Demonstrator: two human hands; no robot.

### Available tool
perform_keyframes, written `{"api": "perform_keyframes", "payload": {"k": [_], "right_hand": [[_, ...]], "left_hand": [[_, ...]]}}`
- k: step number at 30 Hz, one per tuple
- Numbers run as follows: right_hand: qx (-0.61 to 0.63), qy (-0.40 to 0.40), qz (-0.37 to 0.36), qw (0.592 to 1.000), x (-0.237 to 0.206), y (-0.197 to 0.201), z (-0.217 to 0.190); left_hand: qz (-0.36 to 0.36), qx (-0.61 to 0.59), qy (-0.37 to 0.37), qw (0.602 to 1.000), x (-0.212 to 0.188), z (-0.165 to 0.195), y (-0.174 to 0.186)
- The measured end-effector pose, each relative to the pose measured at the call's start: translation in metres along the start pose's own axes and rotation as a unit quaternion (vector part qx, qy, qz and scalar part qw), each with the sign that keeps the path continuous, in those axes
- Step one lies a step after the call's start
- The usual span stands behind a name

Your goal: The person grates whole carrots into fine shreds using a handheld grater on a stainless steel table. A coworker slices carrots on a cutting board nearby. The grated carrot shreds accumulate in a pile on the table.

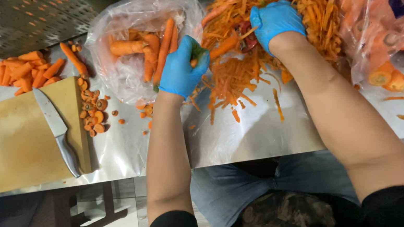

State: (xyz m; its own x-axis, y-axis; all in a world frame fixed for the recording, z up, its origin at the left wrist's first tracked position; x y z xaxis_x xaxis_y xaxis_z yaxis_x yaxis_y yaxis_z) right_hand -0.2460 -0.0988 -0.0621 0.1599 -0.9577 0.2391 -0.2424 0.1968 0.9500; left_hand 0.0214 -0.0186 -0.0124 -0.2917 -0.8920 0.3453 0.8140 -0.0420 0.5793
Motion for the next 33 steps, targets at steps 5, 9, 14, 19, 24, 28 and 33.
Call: {"api": "perform_keyframes", "payload": {"k": [5,9,14,19,24,28,33], "right_hand": [[-0.018,-0.038,-0.006,0.999,-0.001,-0.020,0.006],[0.085,-0.053,-0.012,0.995,-0.014,0.001,-0.018],[0.031,0.123,0.080,0.989,-0.017,0.022,-0.043],[-0.046,0.099,0.018,0.994,-0.009,0.019,-0.020],[0.022,0.114,0.071,0.991,-0.022,0.002,-0.026],[0.009,0.089,0.031,0.996,-0.009,0.001,-0.021],[-0.034,0.087,0.102,0.990,-0.013,-0.003,-0.023]], "left_hand": [[0.035,-0.050,0.026,0.998,-0.005,0.008,0.014],[0.000,-0.022,0.016,1.000,-0.004,0.015,0.010],[-0.046,-0.015,0.021,0.999,-0.002,0.014,0.004],[-0.055,-0.046,-0.008,0.997,-0.003,0.017,0.014],[-0.086,-0.008,-0.014,0.996,-0.004,0.030,0.015],[-0.116,-0.021,0.018,0.993,-0.004,0.037,0.013],[-0.097,-0.026,-0.019,0.995,-0.002,0.035,0.013]]}}
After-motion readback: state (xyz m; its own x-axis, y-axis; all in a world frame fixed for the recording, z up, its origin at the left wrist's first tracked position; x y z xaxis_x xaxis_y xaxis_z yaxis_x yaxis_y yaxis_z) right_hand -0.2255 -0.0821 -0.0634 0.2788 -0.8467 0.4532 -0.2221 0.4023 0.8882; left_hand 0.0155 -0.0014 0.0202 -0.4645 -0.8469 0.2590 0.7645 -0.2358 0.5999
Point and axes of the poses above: each hand's wrist, its own x-axis towards the middle knuckle, its own y-axis out of the back of the hand, z = x × y, the point moved 1 cm from there along x, towards the middle knuckle, and after that the axes turned 5 degrees about -x, right-handed, at the moved point
